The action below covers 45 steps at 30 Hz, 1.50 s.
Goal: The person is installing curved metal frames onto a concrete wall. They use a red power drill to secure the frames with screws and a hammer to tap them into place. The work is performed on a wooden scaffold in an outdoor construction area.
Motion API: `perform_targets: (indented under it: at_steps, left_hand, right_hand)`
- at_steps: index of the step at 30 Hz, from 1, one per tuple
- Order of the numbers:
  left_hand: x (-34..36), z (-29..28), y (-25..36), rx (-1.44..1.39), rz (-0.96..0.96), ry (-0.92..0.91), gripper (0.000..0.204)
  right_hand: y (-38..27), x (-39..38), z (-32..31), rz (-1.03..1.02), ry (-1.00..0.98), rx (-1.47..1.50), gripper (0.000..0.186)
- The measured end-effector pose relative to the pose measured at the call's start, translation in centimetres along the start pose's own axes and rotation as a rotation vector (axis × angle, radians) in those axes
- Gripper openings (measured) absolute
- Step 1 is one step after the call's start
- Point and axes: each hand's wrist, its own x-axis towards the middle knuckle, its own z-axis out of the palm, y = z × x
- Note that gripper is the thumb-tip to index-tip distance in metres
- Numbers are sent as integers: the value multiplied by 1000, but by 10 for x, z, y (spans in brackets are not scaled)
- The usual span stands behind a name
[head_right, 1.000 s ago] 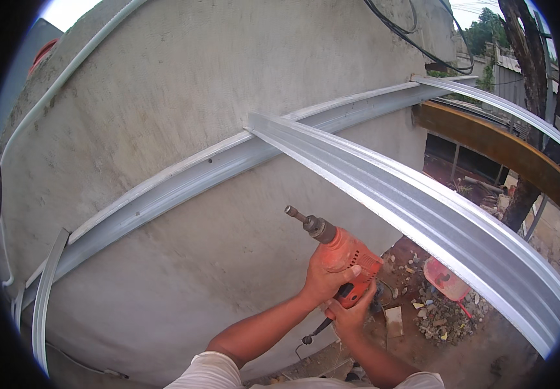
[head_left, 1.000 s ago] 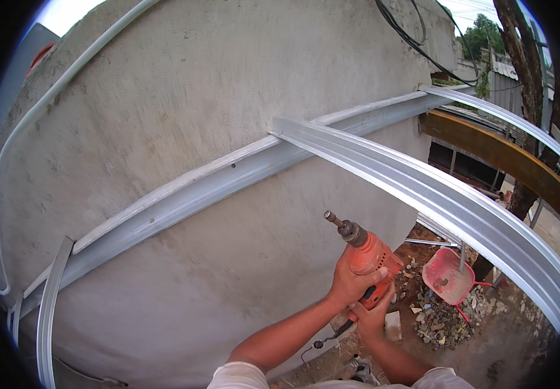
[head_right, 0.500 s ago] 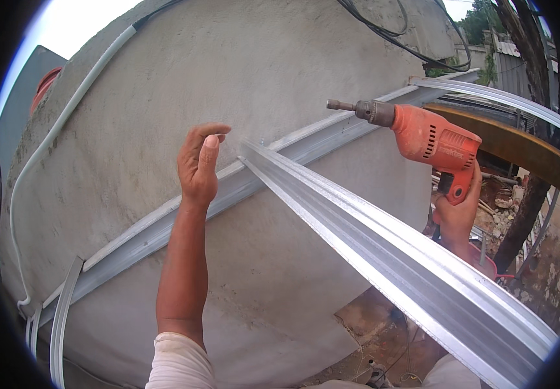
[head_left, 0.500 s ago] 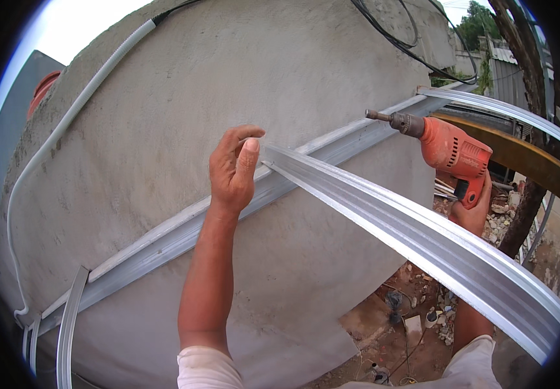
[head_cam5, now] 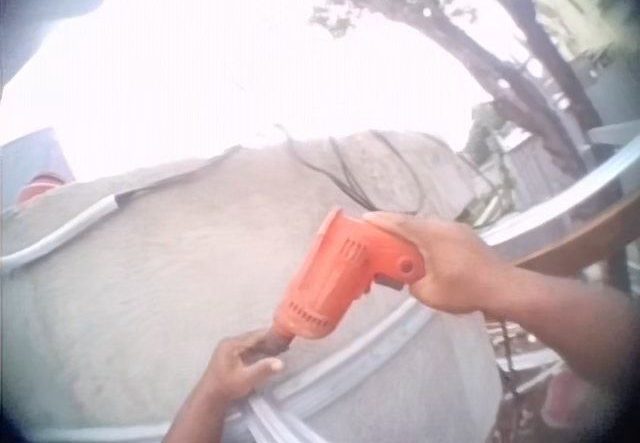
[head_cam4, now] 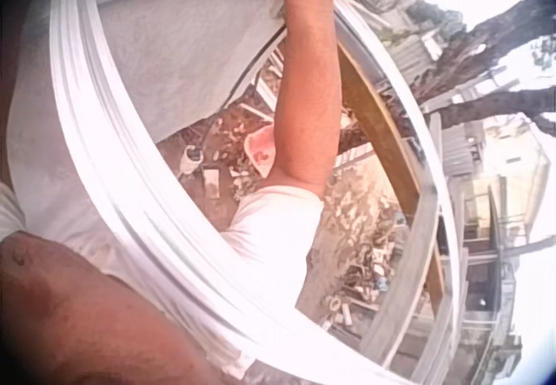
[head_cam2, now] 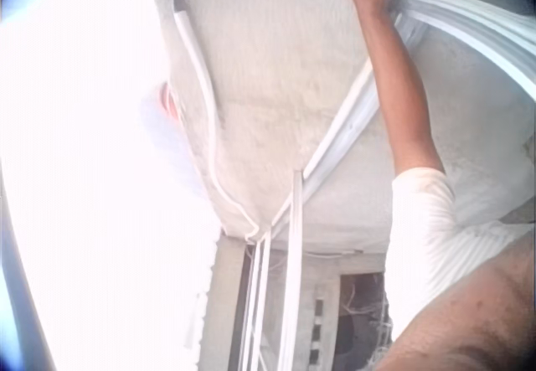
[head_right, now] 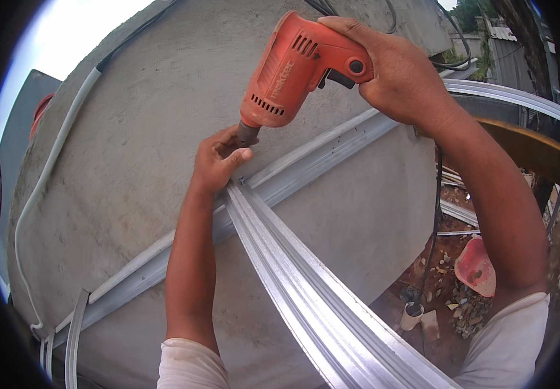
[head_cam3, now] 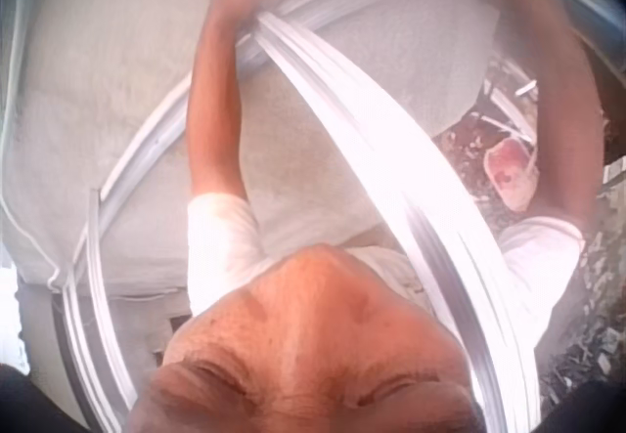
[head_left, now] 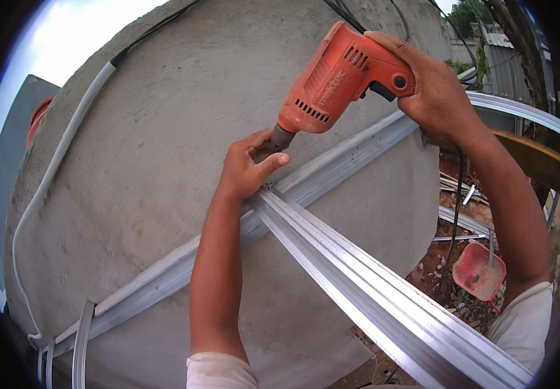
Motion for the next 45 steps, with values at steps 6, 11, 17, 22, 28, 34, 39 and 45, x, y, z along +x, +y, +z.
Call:
perform_targets:
  at_steps: [6, 11, 17, 22, 28, 34, 39, 45]
  left_hand:
    - [0, 0, 6, 51, -128, -14, 40]
    - [-3, 4, 8, -16, -76, 46, 29]
    - [-4, 1, 5, -91, -57, 57, 27]
    - [-8, 0, 1, -42, -18, 95, 29]
    - [-9, 1, 1, -62, 12, 128, 27]
    - [-9, 5, 3, -145, 13, 177, 28]
    - [-10, 5, -6, -118, 3, 232, 26]
    - [-7, 10, -6, -112, 111, 325, 33]
  right_hand:
    - [7, 32, 13, -78, -136, -69, 73]
    - [-9, 49, 14, -158, -153, -40, 77]
    - [-14, 63, 12, -221, -183, -41, 79]
    - [-43, 63, -6, -151, -275, -27, 51]
    - [-49, 83, -13, -162, -455, -9, 62]
    - [-76, 99, -31, -103, -625, -82, 57]
    - [-78, 112, -23, -182, -621, -184, 55]
    - [-91, 117, -27, -201, -617, -244, 55]
